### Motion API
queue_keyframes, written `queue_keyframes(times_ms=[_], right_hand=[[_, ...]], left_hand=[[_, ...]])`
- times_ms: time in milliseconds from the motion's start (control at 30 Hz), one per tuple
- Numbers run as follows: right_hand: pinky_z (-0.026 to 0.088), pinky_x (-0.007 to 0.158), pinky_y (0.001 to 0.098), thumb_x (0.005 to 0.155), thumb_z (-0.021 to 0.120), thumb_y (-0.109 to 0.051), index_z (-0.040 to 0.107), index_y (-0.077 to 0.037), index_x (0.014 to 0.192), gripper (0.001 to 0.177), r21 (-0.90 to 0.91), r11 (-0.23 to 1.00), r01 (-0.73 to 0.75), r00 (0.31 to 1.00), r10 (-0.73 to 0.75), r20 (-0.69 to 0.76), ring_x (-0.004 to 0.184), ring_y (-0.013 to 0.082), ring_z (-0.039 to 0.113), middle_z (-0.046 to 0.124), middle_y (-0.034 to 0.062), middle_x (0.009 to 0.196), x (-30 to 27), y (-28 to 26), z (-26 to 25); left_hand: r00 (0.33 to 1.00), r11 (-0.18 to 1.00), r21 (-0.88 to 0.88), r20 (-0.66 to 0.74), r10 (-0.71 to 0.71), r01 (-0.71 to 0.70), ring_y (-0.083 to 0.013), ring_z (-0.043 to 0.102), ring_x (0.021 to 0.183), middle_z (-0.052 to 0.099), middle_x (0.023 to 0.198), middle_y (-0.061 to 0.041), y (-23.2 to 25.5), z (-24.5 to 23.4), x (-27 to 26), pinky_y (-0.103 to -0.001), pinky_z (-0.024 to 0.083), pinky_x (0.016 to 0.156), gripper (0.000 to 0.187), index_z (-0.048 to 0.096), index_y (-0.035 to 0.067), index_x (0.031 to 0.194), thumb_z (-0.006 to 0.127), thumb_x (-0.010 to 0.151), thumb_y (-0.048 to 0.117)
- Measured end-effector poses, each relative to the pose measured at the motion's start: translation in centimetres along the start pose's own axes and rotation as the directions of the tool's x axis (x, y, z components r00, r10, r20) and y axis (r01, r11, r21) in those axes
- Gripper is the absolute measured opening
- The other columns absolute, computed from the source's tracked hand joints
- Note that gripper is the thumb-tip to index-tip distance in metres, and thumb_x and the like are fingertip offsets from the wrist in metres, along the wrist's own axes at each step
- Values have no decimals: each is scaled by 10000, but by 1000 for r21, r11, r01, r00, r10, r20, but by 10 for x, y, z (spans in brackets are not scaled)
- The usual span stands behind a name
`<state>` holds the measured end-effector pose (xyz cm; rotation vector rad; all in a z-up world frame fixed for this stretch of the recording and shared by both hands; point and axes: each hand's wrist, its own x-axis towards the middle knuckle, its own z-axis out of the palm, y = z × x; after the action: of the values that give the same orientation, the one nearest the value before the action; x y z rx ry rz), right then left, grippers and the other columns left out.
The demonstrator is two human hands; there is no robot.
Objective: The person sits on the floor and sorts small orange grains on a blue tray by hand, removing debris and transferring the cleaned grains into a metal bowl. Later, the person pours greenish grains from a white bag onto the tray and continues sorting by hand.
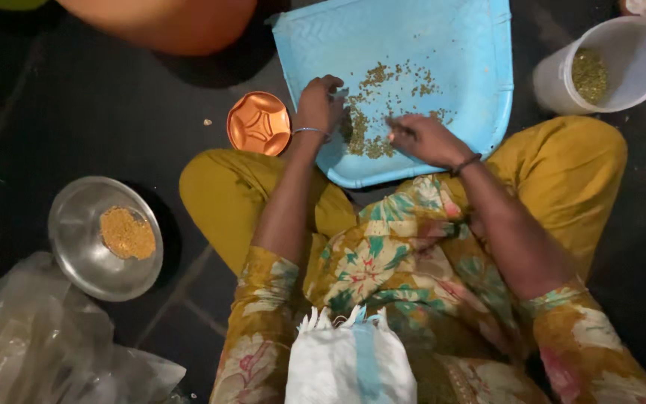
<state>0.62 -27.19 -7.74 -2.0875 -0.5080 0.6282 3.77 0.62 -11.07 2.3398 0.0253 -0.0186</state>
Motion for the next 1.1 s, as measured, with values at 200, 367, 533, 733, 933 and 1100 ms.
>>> queue_keyframes(times_ms=[200,367,533,733,933,1100], right_hand=[[486,1103,395,1003,667,-292,619,-110,1401,441,32,994,-104,932,109,-346,1314,341,596,587,170,1452,14,24,-26],[325,1196,460,1049,674,-342,528,-7,1488,571,-145,976,-165,884,81,-460,1477,445,400,423,257,1589,16,65,-27],[317,1197,440,1026,655,-368,478,-3,1508,630,-82,997,-9,979,-8,-206,1499,419,348,384,275,1601,21,45,-12],[414,1150,395,1014,655,-328,581,-85,1425,483,48,992,-115,934,124,-335,1415,348,510,484,213,1568,21,15,-24],[436,1140,418,1043,696,-229,639,-43,1358,370,-33,998,-50,870,27,-493,1406,377,545,593,225,1472,22,36,-27],[459,1108,408,1036,689,-226,649,-54,1347,358,-8,1000,-11,903,7,-430,1357,364,582,615,213,1446,19,35,-23]], left_hand=[[999,998,64,49,14,-17,-447,648,965,633,1065,-232,-34,35,0,-479,541,860,380,691,77,1120,740,745,114],[990,1000,18,137,19,-22,-464,631,967,598,1100,-257,-28,57,-6,-486,528,861,358,672,41,1134,763,801,135],[891,940,-296,454,-15,167,-354,722,919,680,1103,-201,43,55,-22,-423,583,835,430,663,59,1198,730,793,188],[987,959,-271,110,121,-87,-350,682,1135,691,1244,-197,40,36,0,-411,544,1025,287,688,54,1243,644,988,176],[975,941,331,220,-3,-72,-402,200,1531,168,1673,-228,15,38,10,-524,235,1199,693,322,-1,1550,553,1021,382],[917,899,398,399,7,-180,-343,46,1598,-11,1709,-154,46,69,1,-579,109,1256,800,122,58,1646,443,1059,496]])
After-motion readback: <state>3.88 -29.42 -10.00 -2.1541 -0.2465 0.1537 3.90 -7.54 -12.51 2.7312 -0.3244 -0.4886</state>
